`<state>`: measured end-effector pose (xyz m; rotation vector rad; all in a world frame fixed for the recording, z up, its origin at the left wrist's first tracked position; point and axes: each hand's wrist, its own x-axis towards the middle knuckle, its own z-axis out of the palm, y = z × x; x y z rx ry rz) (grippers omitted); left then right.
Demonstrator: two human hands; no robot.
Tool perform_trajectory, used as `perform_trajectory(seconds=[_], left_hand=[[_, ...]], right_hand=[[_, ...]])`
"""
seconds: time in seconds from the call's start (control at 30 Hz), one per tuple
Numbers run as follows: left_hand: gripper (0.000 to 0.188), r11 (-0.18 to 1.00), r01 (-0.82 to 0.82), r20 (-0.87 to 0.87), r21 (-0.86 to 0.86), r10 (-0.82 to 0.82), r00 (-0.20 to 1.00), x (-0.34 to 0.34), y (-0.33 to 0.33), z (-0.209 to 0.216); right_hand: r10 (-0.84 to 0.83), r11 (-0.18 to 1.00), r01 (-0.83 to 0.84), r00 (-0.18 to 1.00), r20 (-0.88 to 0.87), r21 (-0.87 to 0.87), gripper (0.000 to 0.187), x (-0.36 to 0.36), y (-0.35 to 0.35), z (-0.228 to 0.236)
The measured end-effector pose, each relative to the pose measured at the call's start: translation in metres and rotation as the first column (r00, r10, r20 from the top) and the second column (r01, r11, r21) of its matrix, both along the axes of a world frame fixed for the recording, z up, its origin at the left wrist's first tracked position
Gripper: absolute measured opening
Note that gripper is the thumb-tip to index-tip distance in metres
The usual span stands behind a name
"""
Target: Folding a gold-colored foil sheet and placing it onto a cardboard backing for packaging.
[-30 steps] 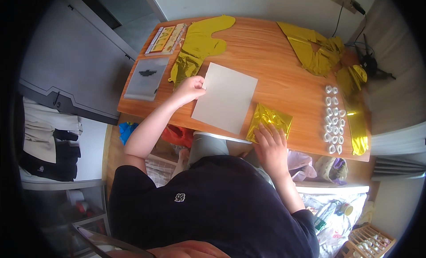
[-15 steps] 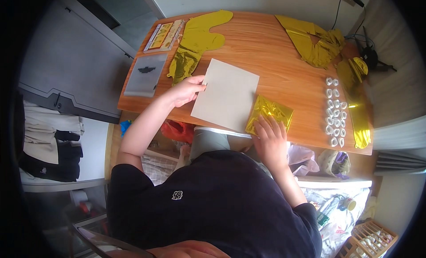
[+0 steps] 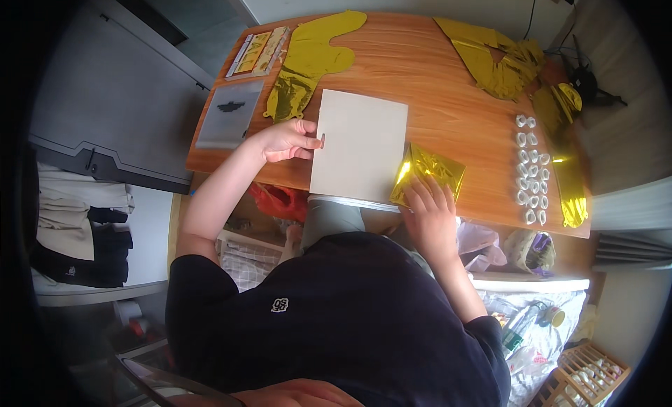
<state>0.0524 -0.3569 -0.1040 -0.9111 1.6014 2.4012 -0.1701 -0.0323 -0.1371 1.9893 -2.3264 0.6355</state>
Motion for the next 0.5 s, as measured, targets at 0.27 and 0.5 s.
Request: perform_trajectory(seconds=[0.27,0.5], left_hand=[[0.033,0.963,-0.083,0.191,-0.256,0.134,0.972,-0.008,0.012,0.0],[0.026,0.991,-0.131,0.002,-0.004,0.131,0.991,0.005,0.007,-0.017]], right_hand=[[-0.014,1.0,0.014,1.0,0.006,0.011,0.048,0.002,-0.001,-0.001],[-0.016,1.0,0.016,1.0,0.002,0.02,0.049,0.003,-0.001,0.0]])
